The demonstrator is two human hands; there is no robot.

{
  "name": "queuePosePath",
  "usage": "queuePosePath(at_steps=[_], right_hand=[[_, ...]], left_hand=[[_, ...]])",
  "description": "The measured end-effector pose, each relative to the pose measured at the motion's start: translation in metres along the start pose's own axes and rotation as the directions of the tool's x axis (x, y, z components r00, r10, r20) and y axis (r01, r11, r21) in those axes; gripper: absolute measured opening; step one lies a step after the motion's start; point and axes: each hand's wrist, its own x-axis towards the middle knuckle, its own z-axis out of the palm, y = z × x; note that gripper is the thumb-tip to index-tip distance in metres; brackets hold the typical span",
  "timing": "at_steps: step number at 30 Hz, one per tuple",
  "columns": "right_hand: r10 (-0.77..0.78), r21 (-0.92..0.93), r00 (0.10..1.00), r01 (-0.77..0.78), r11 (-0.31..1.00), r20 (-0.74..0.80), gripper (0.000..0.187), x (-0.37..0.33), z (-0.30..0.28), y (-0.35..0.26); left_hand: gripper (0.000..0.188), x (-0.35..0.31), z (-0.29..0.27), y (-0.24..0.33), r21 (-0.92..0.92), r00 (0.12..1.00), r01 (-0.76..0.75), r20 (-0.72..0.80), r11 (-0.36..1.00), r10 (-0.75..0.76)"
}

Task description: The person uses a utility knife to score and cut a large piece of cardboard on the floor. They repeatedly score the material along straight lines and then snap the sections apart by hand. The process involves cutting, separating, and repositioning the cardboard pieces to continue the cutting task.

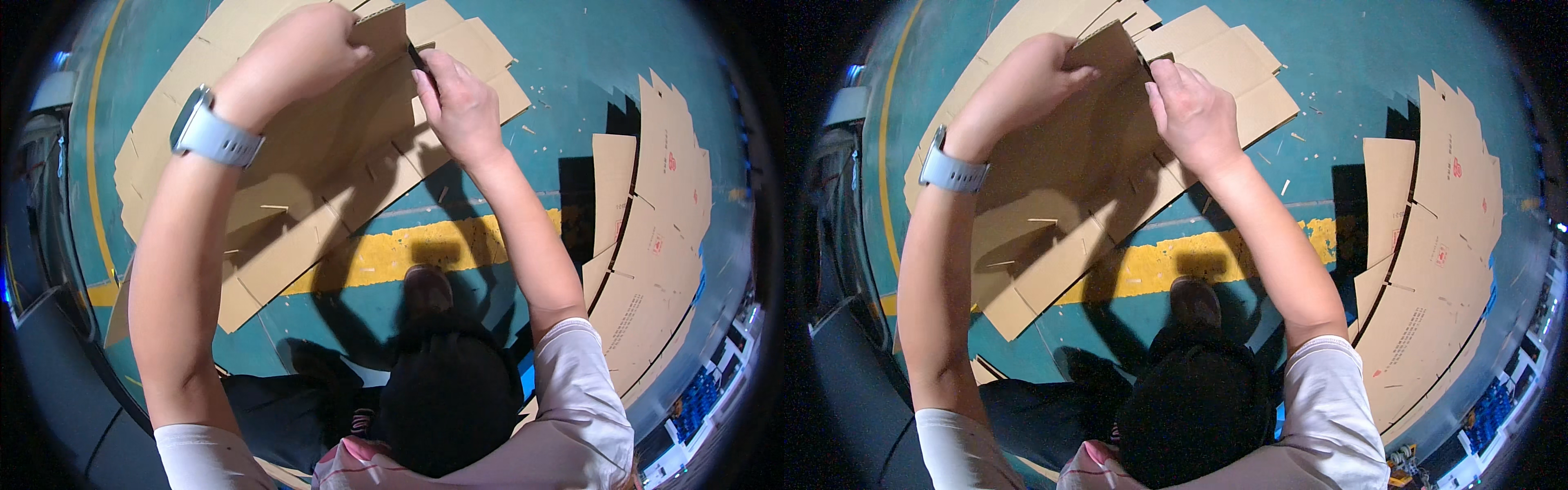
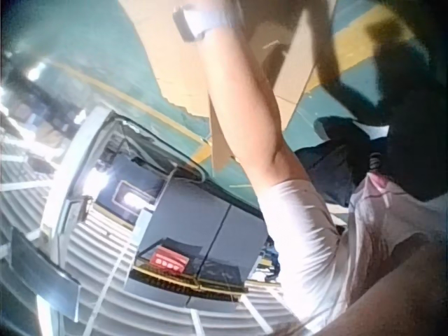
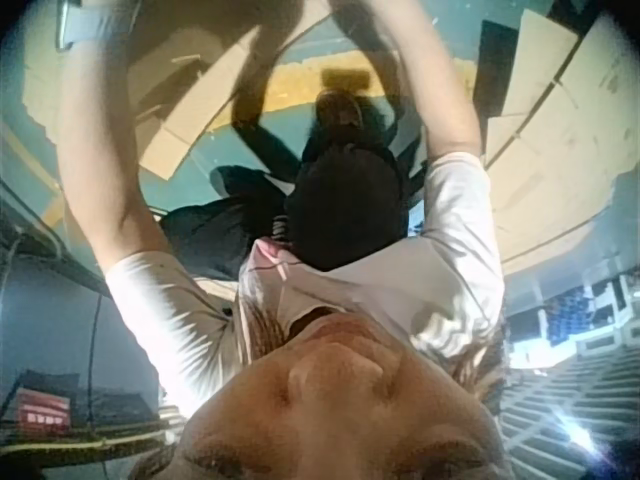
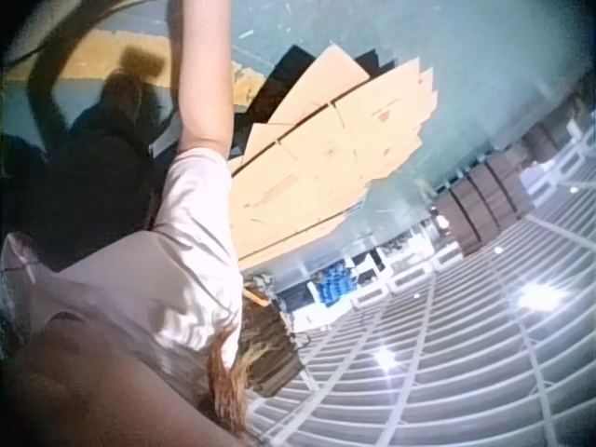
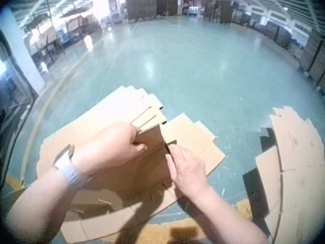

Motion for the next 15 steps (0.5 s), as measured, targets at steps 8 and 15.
queuePosePath(at_steps=[8,15], right_hand=[[-0.021,-0.030,0.996,0.024,0.999,0.083,0.012,0.003,-0.004,0.005],[0.006,0.012,0.995,-0.008,1.000,0.098,0.011,-0.010,-0.009,0.001]], left_hand=[[0.031,0.013,0.003,0.029,-0.287,0.999,-0.031,0.017,0.957,0.038],[0.019,0.008,0.004,0.037,-0.309,0.986,0.008,-0.157,0.951,-0.059]])
